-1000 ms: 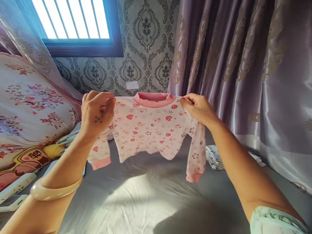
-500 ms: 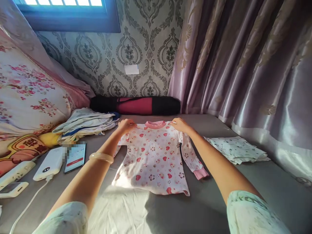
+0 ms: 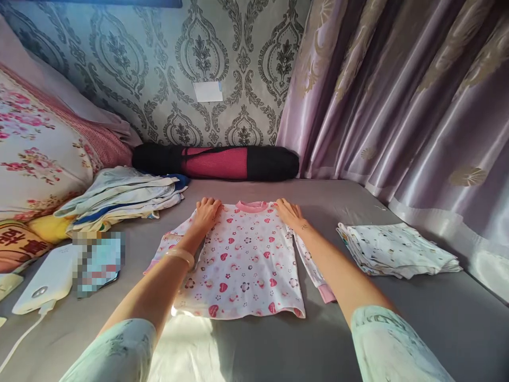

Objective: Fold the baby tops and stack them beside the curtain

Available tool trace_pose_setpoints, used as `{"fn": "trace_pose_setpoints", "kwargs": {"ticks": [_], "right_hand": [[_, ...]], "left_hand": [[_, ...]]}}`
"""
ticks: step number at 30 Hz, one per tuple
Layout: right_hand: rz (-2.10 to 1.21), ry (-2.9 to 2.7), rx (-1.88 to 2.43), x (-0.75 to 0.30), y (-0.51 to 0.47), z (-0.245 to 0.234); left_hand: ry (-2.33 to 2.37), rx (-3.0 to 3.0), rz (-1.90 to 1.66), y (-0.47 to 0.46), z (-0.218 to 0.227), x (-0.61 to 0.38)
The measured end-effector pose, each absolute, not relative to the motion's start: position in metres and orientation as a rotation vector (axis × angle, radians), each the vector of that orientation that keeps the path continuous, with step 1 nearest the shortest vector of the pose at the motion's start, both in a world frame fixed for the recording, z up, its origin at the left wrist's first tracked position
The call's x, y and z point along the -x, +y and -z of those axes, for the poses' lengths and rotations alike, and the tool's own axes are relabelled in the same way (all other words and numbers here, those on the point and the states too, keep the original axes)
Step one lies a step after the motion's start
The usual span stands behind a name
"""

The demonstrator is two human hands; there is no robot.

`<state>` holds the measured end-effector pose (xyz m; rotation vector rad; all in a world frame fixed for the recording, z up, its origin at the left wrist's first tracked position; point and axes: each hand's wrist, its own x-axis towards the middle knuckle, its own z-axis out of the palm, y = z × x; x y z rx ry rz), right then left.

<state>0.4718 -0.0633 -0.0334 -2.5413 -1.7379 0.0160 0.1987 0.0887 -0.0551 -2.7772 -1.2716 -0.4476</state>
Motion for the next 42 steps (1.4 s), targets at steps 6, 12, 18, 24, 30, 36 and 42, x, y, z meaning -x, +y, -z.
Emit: {"fn": "trace_pose_setpoints", "kwargs": {"ticks": [6, 12, 18, 24, 30, 36, 42], "right_hand": [[-0.024, -1.844, 2.529, -0.485, -0.037, 0.041], [-0.024, -1.856, 2.498, -0.498, -0.011, 0.043], [-0.042, -1.818, 2.497, -0.497, 0.001, 0.046], [-0.023, -1.896, 2.315, -0.480, 0.021, 0.050], [0.066, -1.719, 2.352, -0.462, 0.030, 0.062], [0.052, -1.641, 2.360, -0.454, 0.030, 0.067], [0.006, -1.635, 2.207, -0.478, -0.010, 0.041]], "left_hand": [[-1.161, 2.774, 0.385, 0.120, 0.062, -0.203], [-1.211, 2.723, 0.384, 0.144, 0.059, -0.213], [-1.482, 2.747, 0.180, 0.154, 0.062, -0.234], [-1.424, 2.839, 0.083, 0.146, 0.054, -0.265], [-1.438, 2.834, 0.175, 0.135, 0.058, -0.283], [-1.578, 2.718, 0.306, 0.125, 0.075, -0.286], [-1.468, 2.654, 0.424, 0.119, 0.075, -0.284]]}}
